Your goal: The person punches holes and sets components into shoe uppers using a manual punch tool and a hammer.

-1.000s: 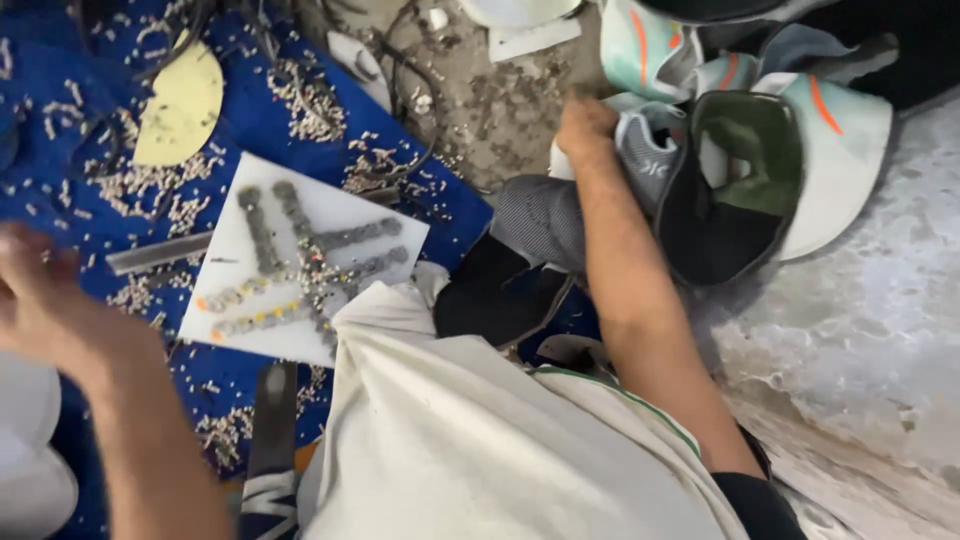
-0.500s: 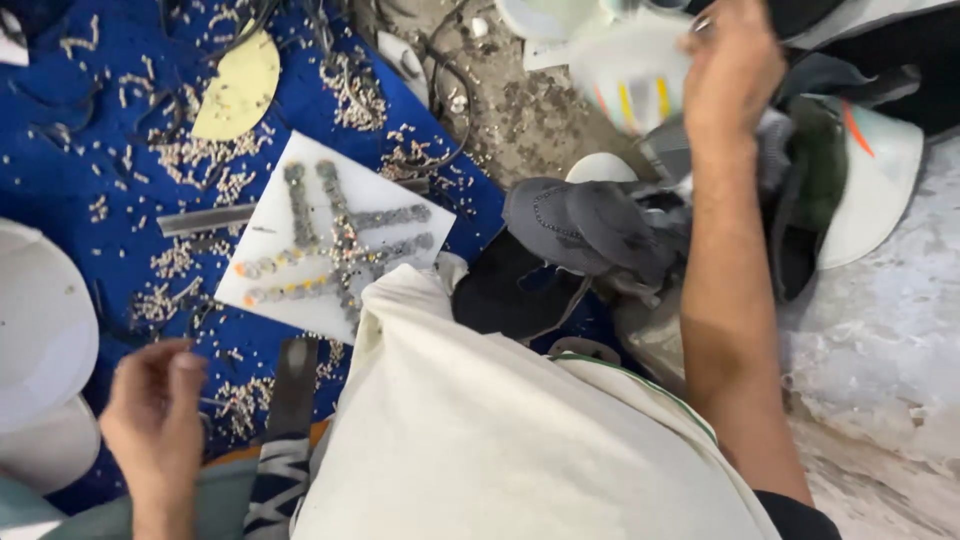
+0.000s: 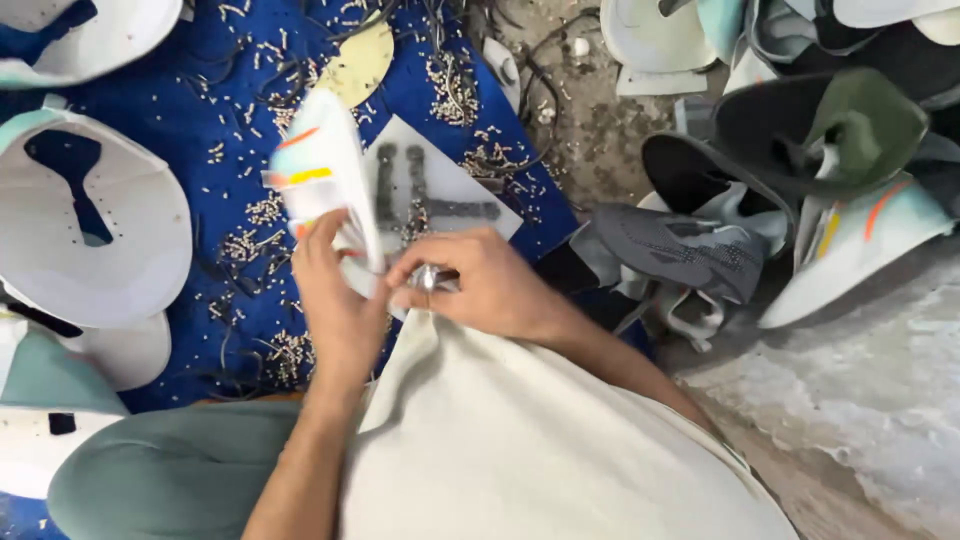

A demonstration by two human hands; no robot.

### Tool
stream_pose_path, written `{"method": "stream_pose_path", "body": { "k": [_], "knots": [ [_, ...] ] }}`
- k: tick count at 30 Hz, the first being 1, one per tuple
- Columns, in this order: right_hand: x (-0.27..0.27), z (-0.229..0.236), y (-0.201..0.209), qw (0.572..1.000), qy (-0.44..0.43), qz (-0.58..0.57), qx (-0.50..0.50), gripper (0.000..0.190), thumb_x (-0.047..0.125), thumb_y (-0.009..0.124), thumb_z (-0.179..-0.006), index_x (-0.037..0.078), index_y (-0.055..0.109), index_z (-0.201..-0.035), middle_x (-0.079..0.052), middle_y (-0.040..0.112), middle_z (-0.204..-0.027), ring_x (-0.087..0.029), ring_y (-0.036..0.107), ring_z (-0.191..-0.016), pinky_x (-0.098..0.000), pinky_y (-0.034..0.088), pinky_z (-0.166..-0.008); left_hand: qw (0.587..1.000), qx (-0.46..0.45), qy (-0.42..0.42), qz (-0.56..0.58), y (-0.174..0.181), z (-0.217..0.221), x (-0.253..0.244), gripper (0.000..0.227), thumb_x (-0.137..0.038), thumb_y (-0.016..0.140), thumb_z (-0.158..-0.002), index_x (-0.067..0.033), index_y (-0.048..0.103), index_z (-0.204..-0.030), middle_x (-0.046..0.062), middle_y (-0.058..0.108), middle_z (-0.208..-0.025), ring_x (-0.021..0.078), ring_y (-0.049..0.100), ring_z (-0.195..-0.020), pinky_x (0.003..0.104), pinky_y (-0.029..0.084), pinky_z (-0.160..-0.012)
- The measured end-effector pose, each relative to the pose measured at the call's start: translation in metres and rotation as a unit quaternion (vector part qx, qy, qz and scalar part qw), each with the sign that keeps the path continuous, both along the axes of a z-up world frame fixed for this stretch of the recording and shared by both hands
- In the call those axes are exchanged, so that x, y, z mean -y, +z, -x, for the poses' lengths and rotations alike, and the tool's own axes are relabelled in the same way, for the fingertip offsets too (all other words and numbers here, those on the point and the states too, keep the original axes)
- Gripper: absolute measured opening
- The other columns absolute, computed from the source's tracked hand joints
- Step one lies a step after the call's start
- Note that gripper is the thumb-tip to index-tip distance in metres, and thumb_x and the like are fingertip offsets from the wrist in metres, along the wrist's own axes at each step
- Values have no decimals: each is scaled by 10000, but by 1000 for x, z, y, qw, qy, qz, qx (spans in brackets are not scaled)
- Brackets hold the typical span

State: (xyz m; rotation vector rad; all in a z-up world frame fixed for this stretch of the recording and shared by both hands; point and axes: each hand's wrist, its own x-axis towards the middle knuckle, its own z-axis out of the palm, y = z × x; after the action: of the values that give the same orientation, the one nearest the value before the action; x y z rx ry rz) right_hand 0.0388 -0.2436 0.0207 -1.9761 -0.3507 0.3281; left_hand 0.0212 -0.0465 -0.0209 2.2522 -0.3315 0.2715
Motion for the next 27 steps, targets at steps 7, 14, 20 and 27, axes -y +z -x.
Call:
{"method": "stream_pose_path", "body": {
  "k": [7, 14, 20, 27],
  "knots": [
    [32, -16, -68, 985, -172, -36, -2, 591, 128, 911, -753, 79, 626, -1269, -69, 674, -1261, -193, 657, -1060, -309, 546, -873, 988, -112, 81, 64, -3, 8, -66, 284, 40, 630, -1017, 6, 618, -1299, 177, 687, -1188, 313, 695, -1085, 359, 539, -966],
    [44, -54, -103, 999, 18, 13, -36, 563, 77, 840, -766, 74, 699, -1311, -84, 752, -1234, -159, 706, -1135, -320, 564, -994, 986, -94, -141, -2, 8, -71, -64, 329, 51, 723, -846, -35, 716, -1164, 160, 740, -1109, 318, 745, -962, 360, 579, -796],
    [59, -157, -98, 984, -102, 24, 142, 373, 48, 771, -922, 84, 695, -1286, -87, 769, -1165, -197, 759, -1044, -315, 605, -892, 982, 75, -169, 36, 31, -167, -29, 330, 133, 715, -851, 1, 716, -1154, 186, 721, -1131, 354, 714, -1033, 383, 561, -883],
    [47, -42, -208, 930, -16, 235, 281, 475, 160, 646, -1023, 201, 597, -1494, -112, 665, -1335, -275, 756, -914, -373, 611, -695, 981, -64, -150, -105, -146, -67, -60, 523, 161, 629, -671, -98, 750, -1109, 108, 741, -1185, 286, 712, -1098, 379, 552, -973]
  ]
}}
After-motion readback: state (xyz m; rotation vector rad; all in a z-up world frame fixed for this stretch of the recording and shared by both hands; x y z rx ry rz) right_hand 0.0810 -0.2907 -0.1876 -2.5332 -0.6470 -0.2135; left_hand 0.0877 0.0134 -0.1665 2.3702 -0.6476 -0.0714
